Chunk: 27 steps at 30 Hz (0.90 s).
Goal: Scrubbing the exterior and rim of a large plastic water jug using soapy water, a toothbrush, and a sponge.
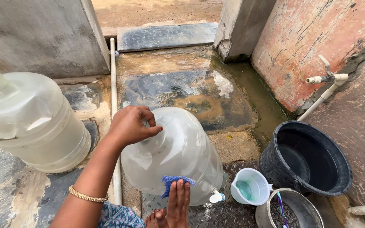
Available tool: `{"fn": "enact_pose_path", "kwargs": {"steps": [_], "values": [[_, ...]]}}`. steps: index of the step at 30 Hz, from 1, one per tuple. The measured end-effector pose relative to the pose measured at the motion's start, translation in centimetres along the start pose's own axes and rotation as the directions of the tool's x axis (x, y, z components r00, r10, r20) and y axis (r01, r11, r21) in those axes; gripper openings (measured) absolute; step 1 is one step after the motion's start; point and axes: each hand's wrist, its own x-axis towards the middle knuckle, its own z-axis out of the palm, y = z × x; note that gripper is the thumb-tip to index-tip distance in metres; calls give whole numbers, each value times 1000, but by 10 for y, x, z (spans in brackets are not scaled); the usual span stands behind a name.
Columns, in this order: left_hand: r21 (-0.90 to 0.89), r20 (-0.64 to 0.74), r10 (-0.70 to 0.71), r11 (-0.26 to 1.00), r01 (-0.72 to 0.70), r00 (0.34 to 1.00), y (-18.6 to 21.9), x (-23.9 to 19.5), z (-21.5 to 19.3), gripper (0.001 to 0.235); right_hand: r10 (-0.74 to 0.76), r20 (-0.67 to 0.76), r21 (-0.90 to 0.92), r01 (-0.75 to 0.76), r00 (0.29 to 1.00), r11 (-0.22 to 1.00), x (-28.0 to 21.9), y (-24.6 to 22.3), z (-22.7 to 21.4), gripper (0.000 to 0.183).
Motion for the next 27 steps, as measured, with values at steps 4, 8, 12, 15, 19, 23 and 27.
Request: {"fn": "enact_pose_path", "kwargs": {"steps": [4, 8, 12, 15, 19, 23, 27], "values": [[-16, 29, 126, 992, -125, 992, -9, -9, 4, 25, 164, -42, 130, -158, 986, 979, 166, -22, -116, 98], [-15, -33, 126, 992, -126, 992, 2, -6, 3, 26, 362, 423, 686, -554, 831, 471, 241, 16, -138, 101], [7, 27, -162, 987, 162, 986, 6, -6, 0, 32, 220, 4, 239, -214, 976, 947, 186, -44, -137, 97], [1, 30, -147, 989, 147, 989, -4, -2, 2, 29, -40, -94, -300, 10, 995, 954, 41, -6, -15, 93], [-44, -55, 98, 994, -100, 994, -9, -8, 1, 26, 25, 114, -190, -3, 993, 982, 119, -32, -70, 90], [-30, 7, 153, 988, -153, 988, 14, -20, 9, 27, 256, 282, 92, -291, 925, 952, 254, -8, -142, 76], [-14, -66, -26, 1000, 25, 997, 30, -17, 14, 31, 371, 525, 40, -458, 766, 888, 306, 19, -134, 68]]}}
